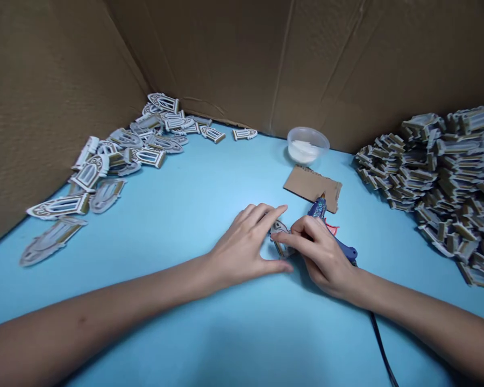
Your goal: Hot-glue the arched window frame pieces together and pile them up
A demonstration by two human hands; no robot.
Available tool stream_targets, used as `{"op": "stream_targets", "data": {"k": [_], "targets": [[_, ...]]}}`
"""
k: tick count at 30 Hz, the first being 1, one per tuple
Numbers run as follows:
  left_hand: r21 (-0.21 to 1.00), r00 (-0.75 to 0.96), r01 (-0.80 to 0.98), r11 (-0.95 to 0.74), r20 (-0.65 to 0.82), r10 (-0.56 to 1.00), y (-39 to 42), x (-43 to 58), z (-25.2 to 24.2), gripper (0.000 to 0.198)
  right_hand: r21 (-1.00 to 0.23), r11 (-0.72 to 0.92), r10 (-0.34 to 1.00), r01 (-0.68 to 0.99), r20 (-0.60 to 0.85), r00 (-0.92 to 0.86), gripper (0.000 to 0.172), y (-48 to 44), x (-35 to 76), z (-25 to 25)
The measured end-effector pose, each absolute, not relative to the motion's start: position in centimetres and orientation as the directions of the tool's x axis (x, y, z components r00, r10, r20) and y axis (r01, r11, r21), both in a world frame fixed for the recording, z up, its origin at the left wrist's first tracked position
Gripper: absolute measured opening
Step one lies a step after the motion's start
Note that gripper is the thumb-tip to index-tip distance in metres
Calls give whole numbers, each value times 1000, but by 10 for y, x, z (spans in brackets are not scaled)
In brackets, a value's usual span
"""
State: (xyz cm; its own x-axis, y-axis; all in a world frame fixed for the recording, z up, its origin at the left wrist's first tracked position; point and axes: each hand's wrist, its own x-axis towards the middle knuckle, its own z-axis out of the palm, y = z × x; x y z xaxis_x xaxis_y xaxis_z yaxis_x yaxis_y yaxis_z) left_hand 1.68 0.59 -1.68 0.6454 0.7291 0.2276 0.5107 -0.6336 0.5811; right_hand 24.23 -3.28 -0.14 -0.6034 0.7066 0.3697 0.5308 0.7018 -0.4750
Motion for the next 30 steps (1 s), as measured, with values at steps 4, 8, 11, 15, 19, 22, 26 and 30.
{"op": "stream_targets", "data": {"k": [4, 8, 11, 15, 19, 22, 26, 30], "targets": [[577, 670, 510, -638, 199, 715, 0, 20, -14, 85, -532, 712, 684, 458, 376, -626, 36, -33, 244, -3], [637, 758, 368, -677, 216, 615, 7, 10, -12, 82, -617, 695, 689, 369, 424, -588, 25, -29, 247, -4], [637, 770, 342, -691, 232, 595, 11, 6, -12, 81, -591, 728, 656, 349, 449, -607, 23, -28, 248, -5], [635, 770, 338, -694, 237, 592, 11, 6, -14, 81, -583, 741, 632, 332, 441, -637, 19, -26, 248, -6], [625, 774, 340, -702, 238, 587, 11, 7, -14, 80, -585, 744, 633, 323, 465, -618, 22, -26, 248, -7], [622, 776, 336, -707, 243, 582, 11, 8, -13, 79, -594, 727, 664, 344, 481, -573, 24, -28, 245, -5], [631, 776, 344, -695, 225, 589, 11, 9, -13, 77, -633, 647, 751, 425, 433, -498, 17, -32, 238, -3], [627, 779, 356, -693, 211, 591, 11, 9, -13, 79, -612, 636, 763, 470, 410, -499, 16, -32, 238, -3]]}}
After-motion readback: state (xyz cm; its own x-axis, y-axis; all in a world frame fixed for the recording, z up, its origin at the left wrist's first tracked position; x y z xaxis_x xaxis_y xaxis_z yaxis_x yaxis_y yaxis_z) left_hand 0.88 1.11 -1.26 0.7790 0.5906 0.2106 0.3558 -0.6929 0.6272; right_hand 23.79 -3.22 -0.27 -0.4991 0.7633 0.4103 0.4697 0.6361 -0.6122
